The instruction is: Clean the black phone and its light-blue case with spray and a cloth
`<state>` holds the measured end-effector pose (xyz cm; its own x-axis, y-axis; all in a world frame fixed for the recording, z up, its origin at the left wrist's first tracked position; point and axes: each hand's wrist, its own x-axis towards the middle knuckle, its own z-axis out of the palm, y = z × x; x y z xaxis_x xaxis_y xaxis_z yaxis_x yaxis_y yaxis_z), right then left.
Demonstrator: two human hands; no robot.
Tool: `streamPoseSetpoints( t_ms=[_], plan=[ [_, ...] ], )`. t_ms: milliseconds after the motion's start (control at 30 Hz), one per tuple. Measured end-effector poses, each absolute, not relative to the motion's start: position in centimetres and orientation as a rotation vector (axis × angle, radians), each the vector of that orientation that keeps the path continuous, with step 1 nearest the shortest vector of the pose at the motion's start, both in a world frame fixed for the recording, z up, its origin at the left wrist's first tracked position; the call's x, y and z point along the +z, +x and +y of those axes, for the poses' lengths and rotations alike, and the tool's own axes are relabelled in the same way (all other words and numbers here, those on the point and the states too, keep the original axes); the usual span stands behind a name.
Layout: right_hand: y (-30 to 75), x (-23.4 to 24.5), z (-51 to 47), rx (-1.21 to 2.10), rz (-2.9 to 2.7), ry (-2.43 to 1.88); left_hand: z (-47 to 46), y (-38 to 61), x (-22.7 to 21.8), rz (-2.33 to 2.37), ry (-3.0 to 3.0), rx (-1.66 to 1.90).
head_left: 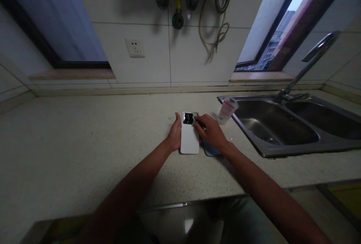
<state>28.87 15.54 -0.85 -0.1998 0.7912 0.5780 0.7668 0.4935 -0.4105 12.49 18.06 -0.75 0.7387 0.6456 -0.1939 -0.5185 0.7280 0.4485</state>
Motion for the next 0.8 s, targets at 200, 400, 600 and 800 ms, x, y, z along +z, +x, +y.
streamPoseSetpoints(
  t_ms=[200, 400, 600, 800],
  plan=[
    [28.5, 0.0, 14.7, 0.049, -2.330, -1.203, 18.5, 12.6, -0.8, 0.380, 0.365, 0.697],
    [27.7, -0.2, 14.4, 0.006, -2.463, -0.913, 18.8, 12.7, -1.3, 0.376, 0.340, 0.709],
    [27.5, -0.5, 14.4, -0.135, -2.327, -1.055, 18.6, 12.8, -1.4, 0.370, 0.367, 0.721],
    [27.2, -0.5, 14.3, -0.201, -2.269, -1.083, 17.9, 12.8, -1.2, 0.350, 0.431, 0.684]
  ],
)
